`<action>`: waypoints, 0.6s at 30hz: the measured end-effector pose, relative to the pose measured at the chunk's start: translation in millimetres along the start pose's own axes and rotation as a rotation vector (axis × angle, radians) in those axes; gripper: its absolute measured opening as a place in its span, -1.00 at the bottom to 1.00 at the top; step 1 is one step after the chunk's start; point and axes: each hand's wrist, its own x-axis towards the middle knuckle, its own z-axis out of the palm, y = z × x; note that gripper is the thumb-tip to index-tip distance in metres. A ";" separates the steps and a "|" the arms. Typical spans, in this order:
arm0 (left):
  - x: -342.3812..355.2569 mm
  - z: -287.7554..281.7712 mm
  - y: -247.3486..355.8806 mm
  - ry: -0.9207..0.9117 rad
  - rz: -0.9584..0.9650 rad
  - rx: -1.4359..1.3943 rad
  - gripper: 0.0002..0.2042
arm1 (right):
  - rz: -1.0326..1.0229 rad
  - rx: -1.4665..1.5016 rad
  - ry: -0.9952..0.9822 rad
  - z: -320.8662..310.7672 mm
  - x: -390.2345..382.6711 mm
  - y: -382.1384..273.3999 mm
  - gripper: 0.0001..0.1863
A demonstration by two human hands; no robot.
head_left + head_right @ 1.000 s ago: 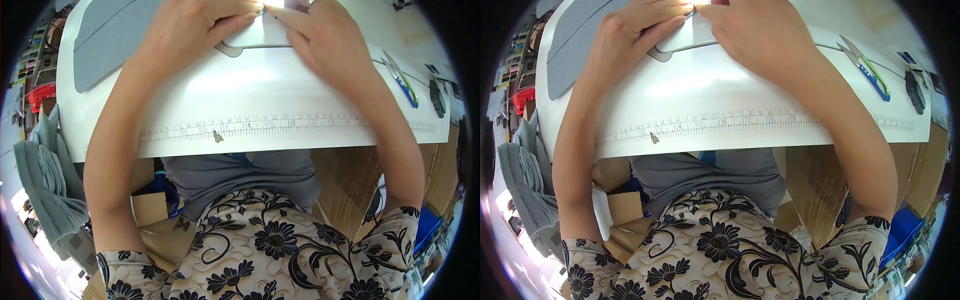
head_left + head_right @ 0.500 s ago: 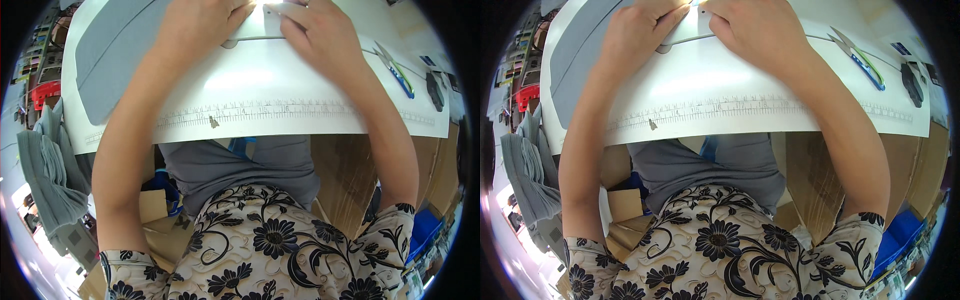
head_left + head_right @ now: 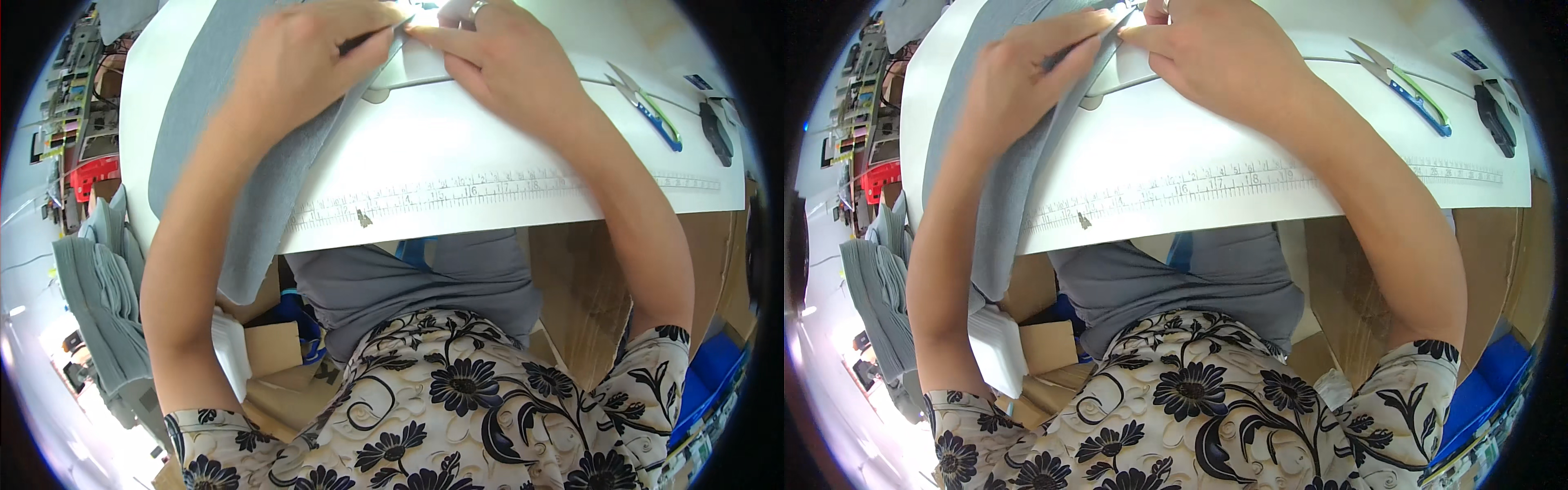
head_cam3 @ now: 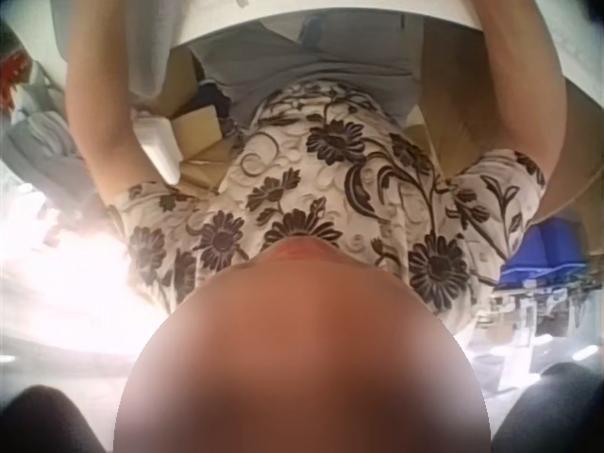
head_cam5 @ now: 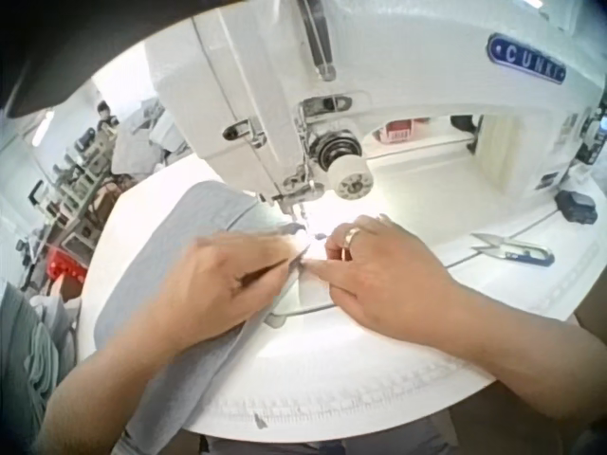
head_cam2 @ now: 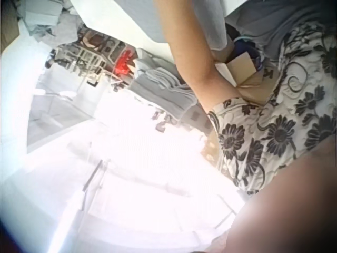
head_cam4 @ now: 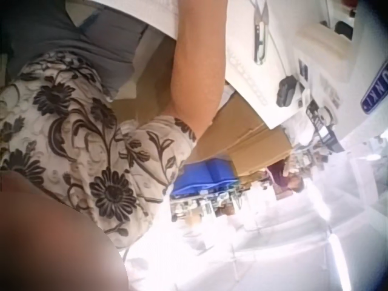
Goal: Sewing a grey fabric piece using an industrial sewing machine at a workstation.
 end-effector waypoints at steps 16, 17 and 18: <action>-16.9 12.5 26.1 0.034 0.014 0.368 -0.82 | 0.116 -0.099 -0.067 -3.5 3.2 -11.6 -0.85; -17.8 13.2 27.6 0.040 0.005 0.368 -0.82 | 0.104 -0.068 -0.039 -4.3 3.3 -11.8 -0.87; -18.6 13.4 29.2 0.029 0.014 0.402 -0.81 | 0.093 -0.037 -0.012 -4.7 3.1 -11.9 -0.89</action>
